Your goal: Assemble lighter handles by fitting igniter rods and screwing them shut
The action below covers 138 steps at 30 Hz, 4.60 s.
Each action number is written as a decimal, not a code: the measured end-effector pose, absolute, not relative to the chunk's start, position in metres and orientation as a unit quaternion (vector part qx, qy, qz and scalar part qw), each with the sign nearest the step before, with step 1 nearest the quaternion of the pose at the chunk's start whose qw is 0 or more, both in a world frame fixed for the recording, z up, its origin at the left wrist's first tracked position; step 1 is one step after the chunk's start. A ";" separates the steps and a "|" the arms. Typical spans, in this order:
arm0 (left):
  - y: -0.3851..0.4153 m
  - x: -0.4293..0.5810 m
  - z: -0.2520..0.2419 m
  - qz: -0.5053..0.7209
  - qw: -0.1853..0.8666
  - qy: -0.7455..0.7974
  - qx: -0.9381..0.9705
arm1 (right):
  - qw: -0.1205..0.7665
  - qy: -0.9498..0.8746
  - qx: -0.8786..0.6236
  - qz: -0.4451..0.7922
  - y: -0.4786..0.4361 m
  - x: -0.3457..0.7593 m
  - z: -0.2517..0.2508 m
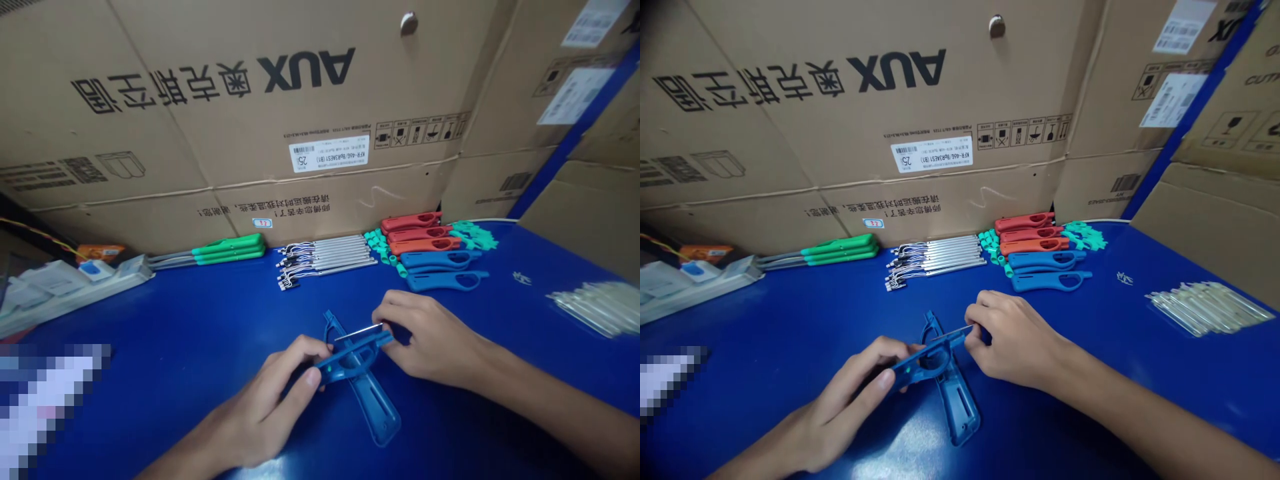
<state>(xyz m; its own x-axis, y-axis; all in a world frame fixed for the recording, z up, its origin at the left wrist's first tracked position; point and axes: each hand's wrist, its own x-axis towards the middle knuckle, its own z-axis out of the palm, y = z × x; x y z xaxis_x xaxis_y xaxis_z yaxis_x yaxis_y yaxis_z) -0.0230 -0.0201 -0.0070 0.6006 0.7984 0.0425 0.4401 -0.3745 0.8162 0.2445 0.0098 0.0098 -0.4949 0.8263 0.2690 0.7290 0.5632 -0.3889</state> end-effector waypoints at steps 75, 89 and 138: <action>0.012 -0.031 -0.014 0.340 0.189 0.386 0.837 | 0.374 -0.834 -0.398 0.080 0.011 0.241 -0.013; 0.020 -0.043 -0.012 0.319 0.093 0.419 0.845 | 0.373 -0.824 -0.423 0.051 0.021 0.252 -0.006; 0.026 -0.043 -0.011 0.438 0.001 0.340 0.832 | 0.304 -0.807 -0.496 0.106 0.021 0.249 -0.002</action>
